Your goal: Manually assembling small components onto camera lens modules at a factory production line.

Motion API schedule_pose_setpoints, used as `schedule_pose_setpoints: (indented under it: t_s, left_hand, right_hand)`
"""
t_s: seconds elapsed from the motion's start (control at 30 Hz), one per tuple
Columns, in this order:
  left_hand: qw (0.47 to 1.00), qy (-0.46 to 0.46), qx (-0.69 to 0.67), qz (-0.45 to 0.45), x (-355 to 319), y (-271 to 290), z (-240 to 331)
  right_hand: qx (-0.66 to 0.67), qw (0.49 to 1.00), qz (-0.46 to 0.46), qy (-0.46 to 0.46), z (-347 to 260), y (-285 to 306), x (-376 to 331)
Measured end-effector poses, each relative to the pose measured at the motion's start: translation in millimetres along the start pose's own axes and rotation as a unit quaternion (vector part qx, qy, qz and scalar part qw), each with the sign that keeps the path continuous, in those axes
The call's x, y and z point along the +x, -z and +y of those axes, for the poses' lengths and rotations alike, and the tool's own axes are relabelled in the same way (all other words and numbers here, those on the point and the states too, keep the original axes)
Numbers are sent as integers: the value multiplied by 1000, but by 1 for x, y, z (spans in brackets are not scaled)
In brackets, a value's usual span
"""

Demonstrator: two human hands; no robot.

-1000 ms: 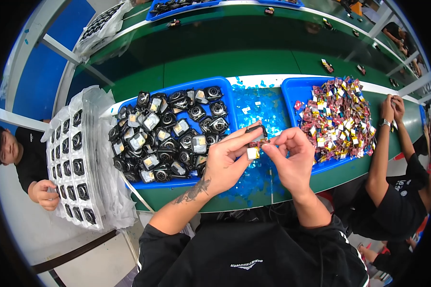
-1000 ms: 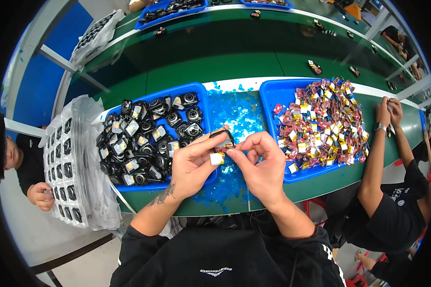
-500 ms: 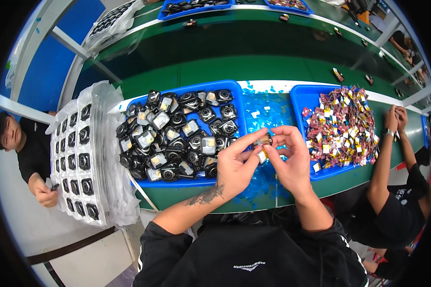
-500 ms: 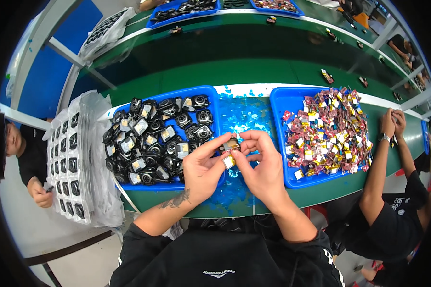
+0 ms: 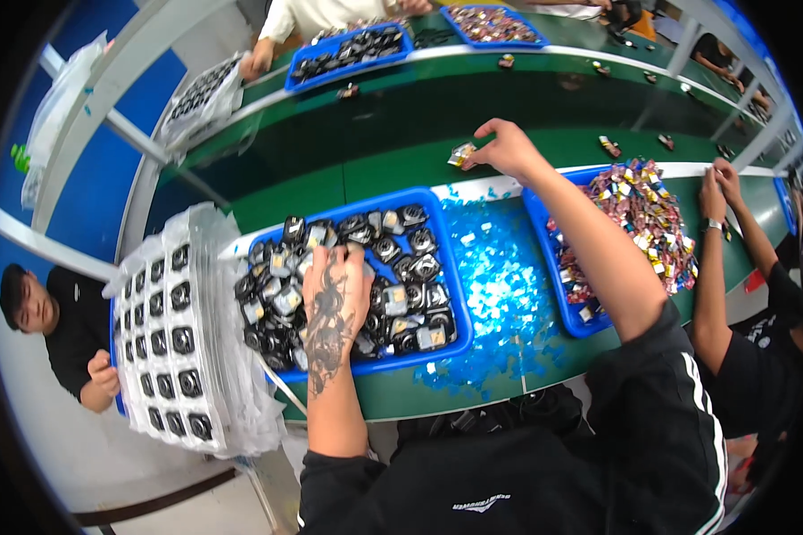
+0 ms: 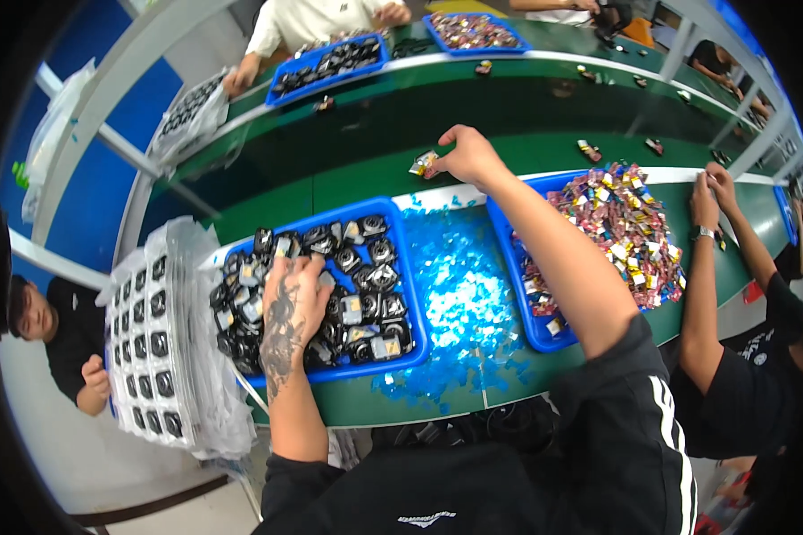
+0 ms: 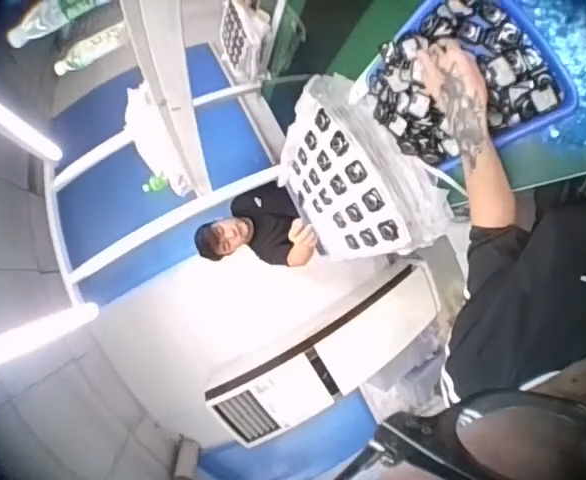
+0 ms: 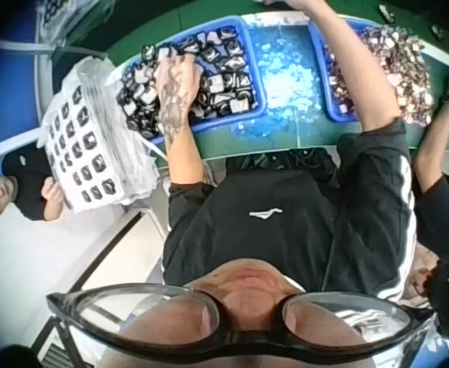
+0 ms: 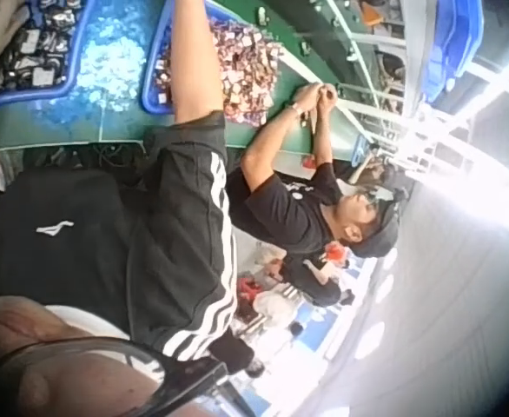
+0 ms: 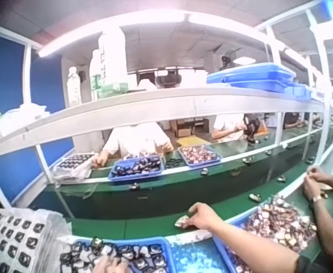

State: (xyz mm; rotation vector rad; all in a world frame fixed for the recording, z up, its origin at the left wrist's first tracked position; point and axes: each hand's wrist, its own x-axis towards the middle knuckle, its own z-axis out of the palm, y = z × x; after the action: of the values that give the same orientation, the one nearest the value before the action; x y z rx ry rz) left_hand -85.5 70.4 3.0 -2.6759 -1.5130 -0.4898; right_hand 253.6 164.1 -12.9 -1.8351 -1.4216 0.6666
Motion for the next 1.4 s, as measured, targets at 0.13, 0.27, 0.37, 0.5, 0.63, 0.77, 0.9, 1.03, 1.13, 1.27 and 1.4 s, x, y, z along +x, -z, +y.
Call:
schedule_pose_setpoints:
  t_s: [0.13,0.27,0.37,0.5,0.63,0.77,0.9,1.03,1.13,1.27,1.4]
  left_hand:
    - [999,18,22,26,-8,-7,-1]
    - [996,83,-14,-30,-2,2,5]
    - [988,78,-126,40,5,-1,9]
    - [819,138,-557,20,10,9,32]
    - [690,131,-708,-68,4,4,58]
    - [617,125,-777,-22,4,2,97]
    - [560,167,-812,16,-8,-22,92]
    - [465,212,-859,-47,-2,-14,78]
    - [499,230,-835,-22,0,-12,80]
    - [513,221,-823,-98,-3,-11,81]
    - [499,236,-821,-142,-1,-3,86]
  right_hand:
    - [-108,993,-18,-42,17,-7,18]
    - [-187,981,42,-3,13,-2,-1]
    - [-37,990,23,132,-20,-11,-48]
    - [169,957,-192,134,-84,-32,-157]
    - [249,953,-101,137,-79,-30,-190]
    - [455,876,-152,-49,-62,-19,-197]
    - [367,898,-241,10,-57,2,-214]
    - [-155,965,147,150,-9,80,-218]
    - [-277,955,12,109,35,127,-210]
    - [-174,977,21,122,38,133,-214]
    - [26,977,210,3,27,125,-219]
